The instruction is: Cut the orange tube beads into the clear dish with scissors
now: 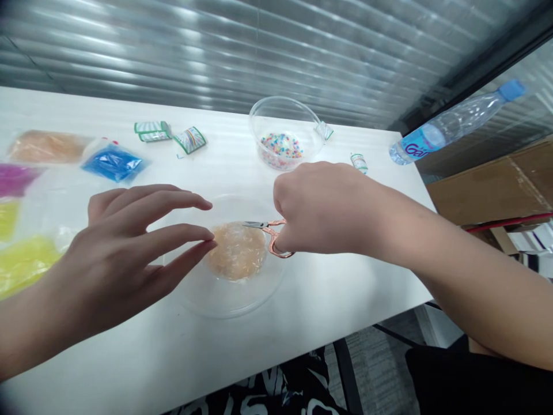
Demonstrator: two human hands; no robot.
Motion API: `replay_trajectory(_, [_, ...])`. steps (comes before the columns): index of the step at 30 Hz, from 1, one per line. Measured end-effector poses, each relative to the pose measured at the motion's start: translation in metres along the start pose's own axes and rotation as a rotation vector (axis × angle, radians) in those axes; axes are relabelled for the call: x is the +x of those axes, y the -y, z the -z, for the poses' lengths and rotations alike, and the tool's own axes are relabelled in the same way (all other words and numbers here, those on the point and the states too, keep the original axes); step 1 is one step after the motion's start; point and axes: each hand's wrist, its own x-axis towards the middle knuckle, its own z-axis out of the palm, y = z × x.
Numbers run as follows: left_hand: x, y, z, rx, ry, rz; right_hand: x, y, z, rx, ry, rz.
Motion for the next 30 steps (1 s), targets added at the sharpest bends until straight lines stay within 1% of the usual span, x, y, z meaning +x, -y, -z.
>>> replay_trajectory(5, [-0.001, -0.002, 0.000, -0.001, 0.016, 0.041, 0.000, -0.001, -0.002, 0.002, 0.028, 0.001])
replay_trajectory(9, [-0.002, -0.001, -0.003, 0.021, 0.004, 0.009, 0.001, 0.001, -0.001, 0.009, 0.051, 0.001])
replay_trajectory(14, [-0.001, -0.002, -0.003, 0.019, 0.023, 0.029, 0.001, 0.003, 0.001, 0.015, 0.047, -0.008])
replay_trajectory(18, [-0.002, -0.001, -0.003, 0.033, 0.024, 0.011, 0.003, 0.003, 0.000, 0.019, 0.059, 0.001])
replay_trajectory(23, [-0.003, -0.001, -0.002, 0.030, 0.014, 0.029, 0.000, -0.006, -0.005, 0.049, 0.053, -0.003])
replay_trajectory(25, [-0.002, -0.001, -0.001, 0.047, 0.009, 0.048, -0.004, -0.014, -0.008, 0.137, 0.074, -0.014])
replay_trajectory(26, [-0.002, -0.001, -0.001, 0.057, 0.005, 0.055, -0.007, -0.019, -0.011, 0.218, 0.101, -0.022])
replay_trajectory(30, [-0.002, -0.001, -0.001, 0.075, -0.004, 0.073, -0.017, -0.030, -0.019, 0.655, 0.254, -0.039])
